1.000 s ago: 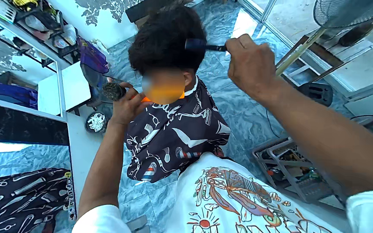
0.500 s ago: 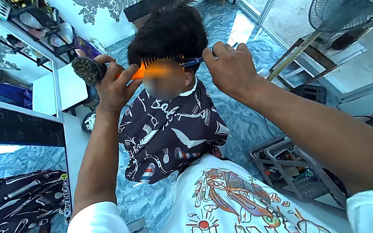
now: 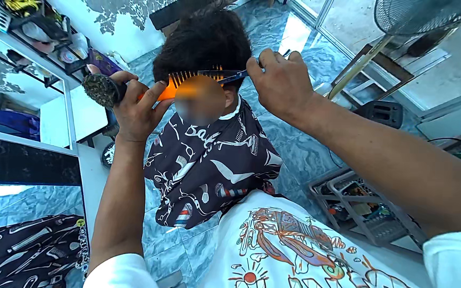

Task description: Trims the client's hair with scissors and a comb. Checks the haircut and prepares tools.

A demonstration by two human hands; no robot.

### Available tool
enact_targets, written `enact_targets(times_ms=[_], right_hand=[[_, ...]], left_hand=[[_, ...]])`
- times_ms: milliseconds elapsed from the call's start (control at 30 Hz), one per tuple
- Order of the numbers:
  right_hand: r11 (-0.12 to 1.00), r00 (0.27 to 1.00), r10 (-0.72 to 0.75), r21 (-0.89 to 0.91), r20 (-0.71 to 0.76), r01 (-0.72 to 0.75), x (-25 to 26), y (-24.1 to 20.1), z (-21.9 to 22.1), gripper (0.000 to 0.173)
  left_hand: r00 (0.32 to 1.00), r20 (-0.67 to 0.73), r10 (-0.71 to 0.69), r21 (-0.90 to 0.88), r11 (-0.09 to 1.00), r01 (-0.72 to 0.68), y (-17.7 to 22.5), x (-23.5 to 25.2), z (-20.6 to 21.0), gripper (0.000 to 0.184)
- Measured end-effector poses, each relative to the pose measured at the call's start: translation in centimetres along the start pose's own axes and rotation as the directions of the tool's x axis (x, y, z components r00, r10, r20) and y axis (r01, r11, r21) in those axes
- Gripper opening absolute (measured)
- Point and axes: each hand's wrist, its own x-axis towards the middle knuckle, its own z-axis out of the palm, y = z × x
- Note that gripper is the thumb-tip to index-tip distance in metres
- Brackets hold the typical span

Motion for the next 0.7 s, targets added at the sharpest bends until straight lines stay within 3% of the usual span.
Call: enact_targets(times_ms=[100, 167, 267, 333, 400, 500, 600, 700], right_hand=[[0.998, 1.000, 0.025, 0.052, -0.005, -0.025, -0.3, 0.0, 0.0, 0.027], [0.976, 0.993, 0.116, 0.186, 0.012, -0.116, -0.8, 0.3, -0.1, 0.031], [0.822, 0.941, 0.320, 0.463, 0.106, -0.332, -2.4, 2.0, -0.1, 0.046], [0.688, 0.908, 0.403, 0.615, 0.115, -0.384, -3.3, 3.6, 1.0, 0.052], [0.559, 0.875, 0.464, 0.719, 0.140, -0.412, -3.4, 4.8, 2.4, 0.057], [0.441, 0.855, 0.500, 0.810, 0.135, -0.386, -2.7, 5.0, 3.7, 0.060], [0.437, 0.857, 0.502, 0.823, 0.112, -0.364, -2.7, 5.2, 5.0, 0.056], [0.459, 0.836, 0.524, 0.774, 0.160, -0.436, -5.3, 6.2, 6.6, 0.052]], left_hand=[[1.000, 0.005, -0.023, -0.017, 1.000, 0.023, 0.2, -0.1, 0.1, 0.038], [0.994, 0.014, -0.105, -0.110, 0.988, 0.106, 0.2, -0.6, 0.1, 0.038], [0.953, -0.043, -0.298, -0.292, 0.916, 0.274, 0.6, -1.4, -0.5, 0.036], [0.933, -0.120, -0.340, -0.332, 0.899, 0.285, 1.5, -0.6, -0.9, 0.042], [0.967, -0.041, -0.252, -0.335, 0.915, 0.225, 2.9, 2.0, -1.7, 0.044], [0.973, 0.230, -0.022, -0.300, 0.950, 0.092, 2.7, 6.8, -2.1, 0.041], [0.857, 0.480, 0.189, -0.231, 0.969, -0.085, -0.6, 8.9, -2.2, 0.050], [0.741, 0.622, 0.252, -0.192, 0.967, -0.168, -3.3, 7.1, -4.8, 0.059]])
